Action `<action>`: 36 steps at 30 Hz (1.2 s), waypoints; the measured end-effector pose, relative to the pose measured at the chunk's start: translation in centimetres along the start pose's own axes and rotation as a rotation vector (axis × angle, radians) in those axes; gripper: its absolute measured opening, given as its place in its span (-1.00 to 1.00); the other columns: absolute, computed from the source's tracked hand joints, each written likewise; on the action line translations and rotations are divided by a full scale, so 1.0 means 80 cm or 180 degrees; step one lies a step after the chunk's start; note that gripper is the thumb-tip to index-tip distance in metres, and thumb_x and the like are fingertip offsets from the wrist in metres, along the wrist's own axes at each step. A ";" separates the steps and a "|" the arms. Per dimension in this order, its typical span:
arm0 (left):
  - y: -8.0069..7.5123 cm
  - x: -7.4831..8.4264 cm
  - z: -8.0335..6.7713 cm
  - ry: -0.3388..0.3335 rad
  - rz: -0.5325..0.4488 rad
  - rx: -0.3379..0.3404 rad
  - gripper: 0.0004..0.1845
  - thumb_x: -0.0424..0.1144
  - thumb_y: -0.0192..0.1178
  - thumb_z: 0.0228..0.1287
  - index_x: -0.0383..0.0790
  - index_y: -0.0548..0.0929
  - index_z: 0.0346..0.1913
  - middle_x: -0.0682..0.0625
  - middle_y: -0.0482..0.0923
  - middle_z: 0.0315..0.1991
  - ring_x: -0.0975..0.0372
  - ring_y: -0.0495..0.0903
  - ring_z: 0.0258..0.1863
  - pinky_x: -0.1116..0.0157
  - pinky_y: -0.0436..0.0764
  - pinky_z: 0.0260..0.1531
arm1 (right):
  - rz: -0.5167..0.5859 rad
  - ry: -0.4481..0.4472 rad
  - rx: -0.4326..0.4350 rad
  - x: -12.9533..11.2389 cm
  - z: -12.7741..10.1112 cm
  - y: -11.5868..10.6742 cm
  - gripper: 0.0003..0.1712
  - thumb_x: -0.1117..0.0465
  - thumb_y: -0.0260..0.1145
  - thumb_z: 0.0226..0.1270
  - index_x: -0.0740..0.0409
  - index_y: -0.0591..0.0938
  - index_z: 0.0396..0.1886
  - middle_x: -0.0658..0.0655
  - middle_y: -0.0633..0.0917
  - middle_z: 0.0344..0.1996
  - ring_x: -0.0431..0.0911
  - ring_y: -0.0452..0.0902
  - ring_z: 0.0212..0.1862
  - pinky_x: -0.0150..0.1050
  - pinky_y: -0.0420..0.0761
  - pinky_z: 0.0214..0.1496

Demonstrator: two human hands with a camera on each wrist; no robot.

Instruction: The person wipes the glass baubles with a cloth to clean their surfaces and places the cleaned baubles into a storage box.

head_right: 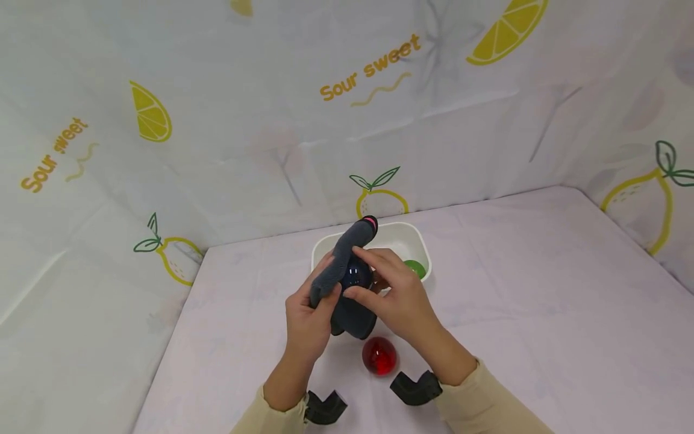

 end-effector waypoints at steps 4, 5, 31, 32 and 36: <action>-0.001 0.001 0.000 0.0015 0.0045 0.0028 -0.52 -0.42 0.18 0.37 -0.22 0.50 0.33 -0.02 0.38 0.41 0.14 0.38 0.39 0.21 0.49 0.23 | -0.0188 -0.0146 0.0067 -0.005 0.000 -0.001 -0.13 0.33 0.65 -0.15 0.13 0.54 0.28 0.10 0.62 0.12 -0.21 0.53 -0.18 -0.47 0.61 -0.15; -0.001 0.001 0.000 0.0017 0.0049 0.0029 -0.52 -0.42 0.18 0.37 -0.22 0.50 0.33 -0.02 0.38 0.41 0.14 0.38 0.40 0.22 0.49 0.23 | -0.0232 -0.0180 0.0085 -0.006 0.000 -0.002 -0.13 0.33 0.65 -0.17 0.15 0.55 0.27 0.11 0.62 0.13 -0.20 0.53 -0.13 -0.49 0.59 -0.13; 0.005 0.008 -0.005 0.0225 0.0219 -0.0009 -0.56 -0.41 0.17 0.39 -0.24 0.53 0.30 -0.02 0.39 0.40 0.10 0.39 0.39 0.22 0.52 0.20 | -0.0534 -0.0267 0.0350 -0.007 -0.004 -0.004 -0.24 0.47 0.52 -0.08 0.25 0.55 0.24 0.25 0.51 0.15 0.06 0.52 0.14 -0.65 0.38 0.20; 0.006 0.008 -0.005 0.0248 0.0222 -0.0015 -0.56 -0.42 0.16 0.38 -0.25 0.53 0.30 -0.03 0.39 0.40 0.09 0.39 0.39 0.21 0.52 0.20 | -0.0537 -0.0260 0.0359 -0.006 -0.004 -0.004 -0.26 0.46 0.52 -0.08 0.25 0.56 0.22 0.25 0.51 0.15 0.06 0.52 0.13 -0.65 0.38 0.20; 0.006 0.009 -0.004 0.0280 0.0216 -0.0004 -0.56 -0.43 0.16 0.38 -0.24 0.53 0.30 -0.03 0.40 0.39 0.09 0.39 0.39 0.21 0.52 0.20 | -0.0493 -0.0226 0.0433 -0.004 -0.005 -0.005 -0.29 0.47 0.54 -0.10 0.26 0.58 0.17 0.24 0.53 0.14 0.07 0.52 0.14 -0.63 0.38 0.22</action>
Point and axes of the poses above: each hand's wrist, its own z-axis towards the middle knuckle, its own y-axis out of the palm, x = y × z, the point moved 8 cm from there along z, towards the middle knuckle
